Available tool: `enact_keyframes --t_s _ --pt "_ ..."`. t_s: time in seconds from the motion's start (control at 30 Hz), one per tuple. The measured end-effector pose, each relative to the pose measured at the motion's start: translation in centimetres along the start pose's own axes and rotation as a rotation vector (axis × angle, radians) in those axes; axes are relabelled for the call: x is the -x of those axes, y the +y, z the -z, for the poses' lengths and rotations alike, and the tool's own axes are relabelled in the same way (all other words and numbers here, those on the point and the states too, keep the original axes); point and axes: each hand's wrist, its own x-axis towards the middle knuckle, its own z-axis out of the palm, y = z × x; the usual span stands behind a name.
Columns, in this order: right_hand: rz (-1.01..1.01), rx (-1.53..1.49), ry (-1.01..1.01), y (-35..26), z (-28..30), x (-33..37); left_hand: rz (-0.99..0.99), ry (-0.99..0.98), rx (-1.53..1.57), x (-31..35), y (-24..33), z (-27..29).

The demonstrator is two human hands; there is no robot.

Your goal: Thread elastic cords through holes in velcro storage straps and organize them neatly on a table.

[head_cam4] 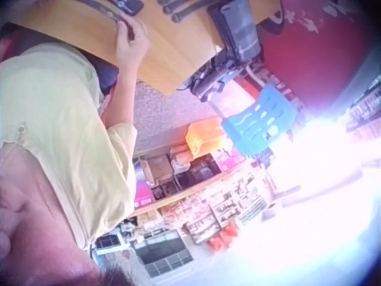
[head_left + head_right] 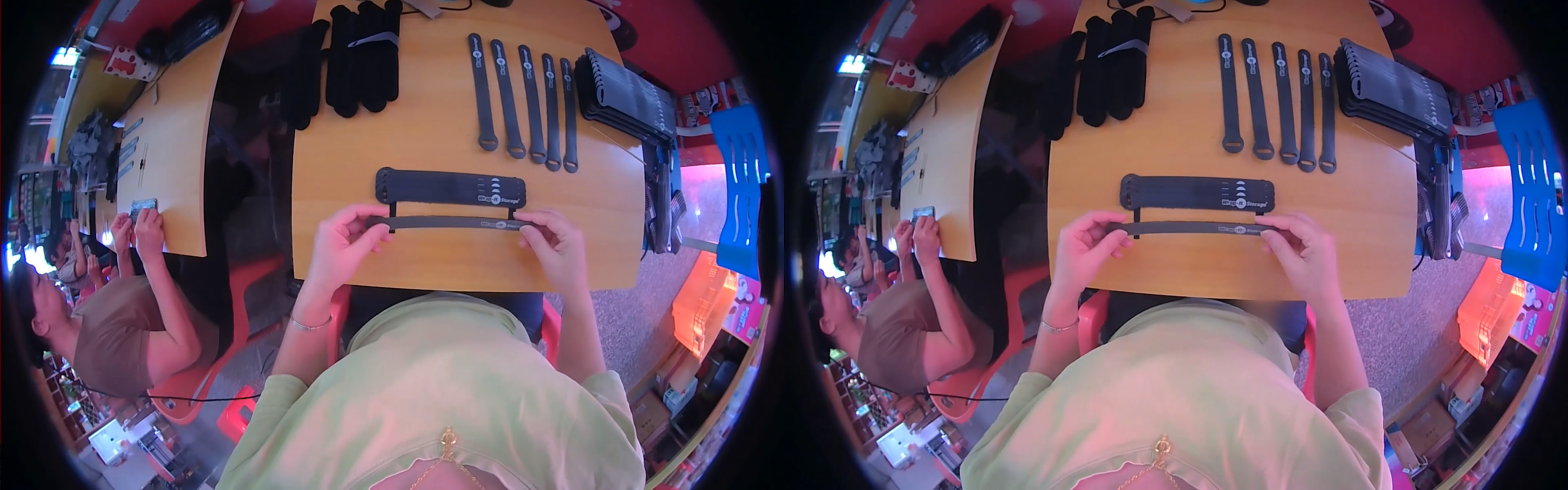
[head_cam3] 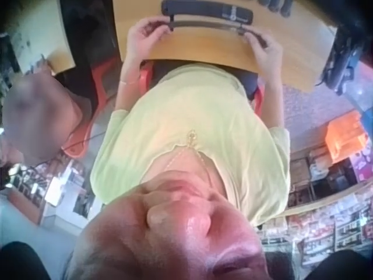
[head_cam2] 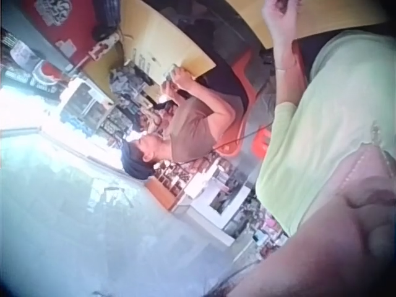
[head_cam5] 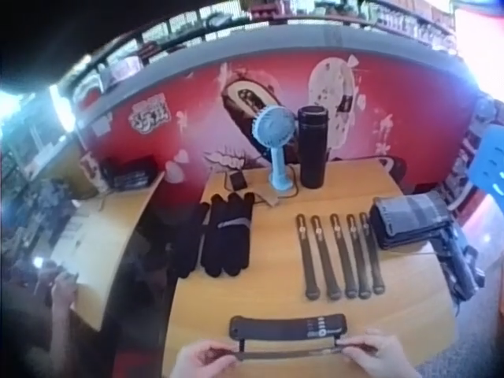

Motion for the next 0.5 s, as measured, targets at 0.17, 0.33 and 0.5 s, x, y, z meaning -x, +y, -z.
enact_keyframes --t_s 0.17,0.33,0.5 --pt "-0.058 -0.163 0.129 1.5 -0.5 0.0 -0.167 0.027 0.033 -0.8 -0.9 0.1" --pt "-0.055 -0.114 0.146 1.3 -0.7 -0.6 -0.085 0.079 0.070 -1.5 -1.6 0.5" --pt "-0.055 -0.106 0.152 1.7 -0.9 -0.7 -0.017 0.195 -0.020 -2.2 -1.3 0.1"
